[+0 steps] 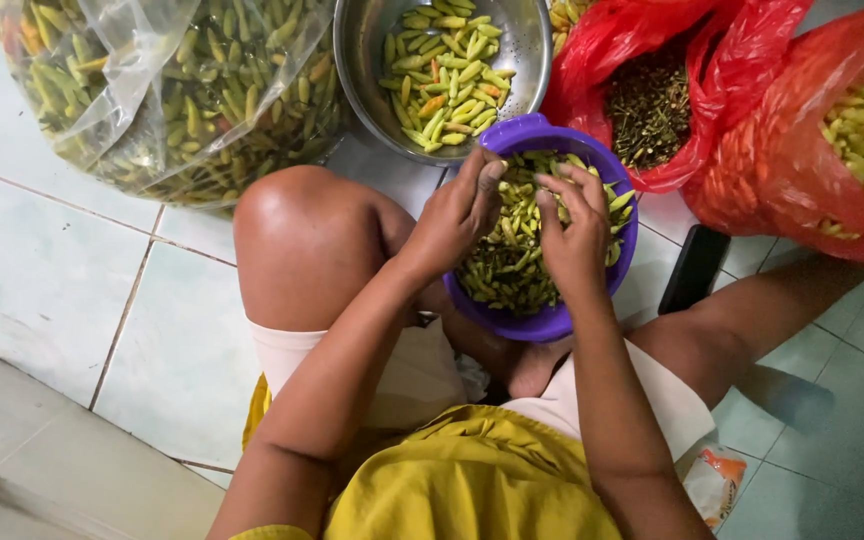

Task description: Removing the stems from green chilies by hand and sorting them within a bowl while sitting on the floor.

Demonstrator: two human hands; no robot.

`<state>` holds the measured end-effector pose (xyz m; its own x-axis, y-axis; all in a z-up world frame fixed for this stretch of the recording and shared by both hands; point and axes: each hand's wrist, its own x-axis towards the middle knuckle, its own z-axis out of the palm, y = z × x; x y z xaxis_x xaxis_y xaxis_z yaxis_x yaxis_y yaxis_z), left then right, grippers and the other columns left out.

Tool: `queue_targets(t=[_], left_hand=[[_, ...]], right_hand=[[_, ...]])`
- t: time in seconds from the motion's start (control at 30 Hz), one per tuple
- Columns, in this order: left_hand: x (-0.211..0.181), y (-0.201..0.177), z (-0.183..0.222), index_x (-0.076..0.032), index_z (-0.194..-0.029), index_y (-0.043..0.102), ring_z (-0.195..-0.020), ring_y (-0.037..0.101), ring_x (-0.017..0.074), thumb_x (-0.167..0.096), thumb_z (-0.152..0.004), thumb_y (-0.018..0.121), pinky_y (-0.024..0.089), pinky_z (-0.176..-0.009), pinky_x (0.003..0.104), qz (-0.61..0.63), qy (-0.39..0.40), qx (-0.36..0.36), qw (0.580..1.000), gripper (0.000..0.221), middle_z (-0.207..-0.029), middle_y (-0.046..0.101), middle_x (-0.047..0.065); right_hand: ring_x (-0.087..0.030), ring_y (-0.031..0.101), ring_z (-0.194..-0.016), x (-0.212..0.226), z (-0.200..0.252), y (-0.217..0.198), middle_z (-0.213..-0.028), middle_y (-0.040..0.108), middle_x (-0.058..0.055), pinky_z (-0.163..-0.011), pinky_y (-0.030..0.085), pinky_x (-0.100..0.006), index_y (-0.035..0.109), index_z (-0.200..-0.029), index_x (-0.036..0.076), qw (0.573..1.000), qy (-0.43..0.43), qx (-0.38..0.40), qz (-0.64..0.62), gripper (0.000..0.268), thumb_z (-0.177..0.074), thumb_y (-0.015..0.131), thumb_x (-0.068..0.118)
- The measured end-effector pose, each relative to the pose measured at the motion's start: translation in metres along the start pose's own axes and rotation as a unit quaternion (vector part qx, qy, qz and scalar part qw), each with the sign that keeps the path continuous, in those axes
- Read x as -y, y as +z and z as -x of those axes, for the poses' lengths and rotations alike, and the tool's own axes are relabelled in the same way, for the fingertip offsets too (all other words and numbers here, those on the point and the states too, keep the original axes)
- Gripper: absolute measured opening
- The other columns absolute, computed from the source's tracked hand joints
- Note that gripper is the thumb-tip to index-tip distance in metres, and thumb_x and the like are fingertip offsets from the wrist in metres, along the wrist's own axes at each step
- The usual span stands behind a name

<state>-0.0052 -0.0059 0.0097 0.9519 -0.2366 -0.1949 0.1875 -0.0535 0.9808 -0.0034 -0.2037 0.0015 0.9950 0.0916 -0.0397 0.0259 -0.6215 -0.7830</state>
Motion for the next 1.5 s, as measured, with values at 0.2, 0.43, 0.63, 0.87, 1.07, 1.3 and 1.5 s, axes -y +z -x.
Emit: queue_targets(t=[0.2, 0.43, 0.63, 0.87, 1.07, 1.3, 1.5], left_hand=[[0.006, -0.003, -0.003, -0.015, -0.115, 0.048, -0.068, 0.067, 0.0434, -0.037, -0.114, 0.027, 0.054, -0.071, 0.057, 0.002, 0.0, -0.063, 0.998, 0.031, -0.066, 0.064, 0.015], [0.012, -0.003, -0.009, -0.022, -0.125, 0.048, -0.077, 0.069, 0.0506, -0.036, -0.114, 0.033, 0.053, -0.075, 0.06, 0.016, -0.012, -0.117, 0.993, 0.023, -0.071, 0.067, 0.021], [0.025, -0.002, -0.014, -0.012, -0.157, 0.03, -0.054, 0.049, 0.0074, -0.032, -0.115, 0.034, 0.044, -0.053, 0.027, 0.098, 0.027, -0.195, 0.976, 0.047, -0.074, 0.053, 0.002], [0.016, 0.007, -0.006, -0.014, -0.159, 0.034, -0.062, 0.064, 0.0281, -0.032, -0.116, 0.036, 0.051, -0.069, 0.047, 0.041, 0.032, -0.011, 0.999, 0.046, -0.07, 0.066, 0.016], [0.025, 0.017, -0.002, -0.024, -0.136, 0.052, -0.058, 0.068, 0.0291, -0.043, -0.112, 0.041, 0.054, -0.067, 0.046, 0.018, 0.003, 0.081, 0.997, 0.033, -0.06, 0.064, 0.005], [0.023, 0.019, -0.003, -0.014, -0.123, 0.05, -0.053, 0.062, 0.0371, -0.038, -0.113, 0.04, 0.049, -0.06, 0.05, -0.06, 0.006, 0.104, 0.993, 0.028, -0.059, 0.061, 0.013], [0.032, 0.023, -0.005, -0.015, -0.124, 0.046, -0.058, 0.063, 0.0443, -0.032, -0.112, 0.042, 0.05, -0.061, 0.056, -0.143, 0.006, 0.13, 0.981, 0.022, -0.06, 0.062, 0.015]], right_hand=[[-0.034, 0.063, -0.11, -0.07, -0.041, 0.02, -0.113, 0.07, -0.006, -0.089, 0.05, -0.053, 0.072, -0.118, 0.012, 0.938, -0.067, 0.024, 0.338, 0.019, -0.106, 0.061, 0.023], [-0.038, 0.062, -0.109, -0.066, -0.041, 0.016, -0.108, 0.066, -0.01, -0.088, 0.049, -0.056, 0.071, -0.116, 0.01, 0.952, -0.039, 0.115, 0.282, 0.018, -0.098, 0.068, 0.014], [-0.02, 0.068, -0.084, -0.009, -0.014, -0.012, -0.097, 0.071, -0.01, -0.066, 0.06, -0.029, 0.061, -0.122, 0.008, 0.984, 0.049, 0.097, 0.141, 0.028, -0.096, 0.072, 0.008], [-0.015, 0.07, -0.093, 0.016, 0.006, -0.042, -0.102, 0.076, -0.018, -0.077, 0.056, -0.031, 0.069, -0.118, 0.0, 0.999, 0.033, 0.002, -0.041, 0.02, -0.102, 0.078, 0.008], [-0.025, 0.072, -0.098, 0.035, 0.007, -0.026, -0.104, 0.073, -0.018, -0.078, 0.057, -0.034, 0.073, -0.111, -0.003, 0.996, -0.051, -0.049, -0.057, 0.012, -0.101, 0.079, 0.002], [-0.016, 0.069, -0.093, 0.019, 0.019, -0.015, -0.097, 0.071, -0.012, -0.073, 0.055, -0.028, 0.072, -0.109, -0.002, 0.99, 0.004, -0.064, -0.128, 0.015, -0.1, 0.079, 0.007], [-0.009, 0.064, -0.094, 0.006, 0.027, -0.014, -0.096, 0.069, -0.008, -0.075, 0.053, -0.026, 0.073, -0.103, -0.001, 0.974, 0.058, -0.053, -0.212, 0.009, -0.1, 0.076, 0.007]])
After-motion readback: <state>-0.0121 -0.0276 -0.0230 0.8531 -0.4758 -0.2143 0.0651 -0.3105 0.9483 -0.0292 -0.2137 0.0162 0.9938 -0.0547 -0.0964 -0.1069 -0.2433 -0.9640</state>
